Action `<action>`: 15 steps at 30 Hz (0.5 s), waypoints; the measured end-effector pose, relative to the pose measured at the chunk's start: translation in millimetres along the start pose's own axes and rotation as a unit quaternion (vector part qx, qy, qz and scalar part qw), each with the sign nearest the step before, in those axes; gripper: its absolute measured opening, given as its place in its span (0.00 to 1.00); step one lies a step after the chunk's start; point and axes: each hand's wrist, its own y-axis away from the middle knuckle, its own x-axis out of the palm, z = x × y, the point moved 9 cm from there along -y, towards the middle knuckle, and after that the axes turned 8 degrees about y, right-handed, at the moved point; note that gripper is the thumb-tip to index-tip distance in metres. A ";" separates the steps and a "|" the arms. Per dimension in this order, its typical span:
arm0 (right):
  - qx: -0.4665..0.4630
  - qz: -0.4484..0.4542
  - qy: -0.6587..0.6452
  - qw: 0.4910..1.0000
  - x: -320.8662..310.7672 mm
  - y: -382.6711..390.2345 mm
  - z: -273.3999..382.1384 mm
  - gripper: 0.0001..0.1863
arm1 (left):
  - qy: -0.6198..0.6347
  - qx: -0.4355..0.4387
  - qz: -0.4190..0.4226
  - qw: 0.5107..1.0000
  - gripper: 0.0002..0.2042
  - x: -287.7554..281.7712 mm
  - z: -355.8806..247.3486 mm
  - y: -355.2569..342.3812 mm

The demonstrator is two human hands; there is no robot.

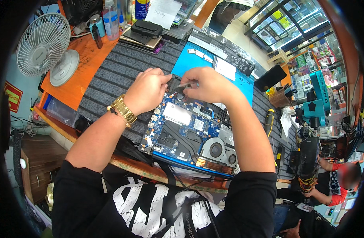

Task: The person removes screws from a laptop using a screwdriver, disconnects internal cables by hand, and lifts the motherboard out of the device chassis.

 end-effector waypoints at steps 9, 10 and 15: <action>-0.025 0.010 0.008 1.000 11.5 4.3 12.4 0.14 | 0.000 -0.001 -0.004 1.000 0.14 0.0 1.3 0.2; -0.032 0.002 0.016 0.999 11.7 4.4 14.2 0.14 | -0.001 0.001 -0.004 1.000 0.14 -0.1 1.1 0.2; 0.026 0.027 -0.015 0.999 21.9 4.8 8.5 0.14 | 0.003 -0.004 0.005 1.000 0.14 2.6 0.1 4.1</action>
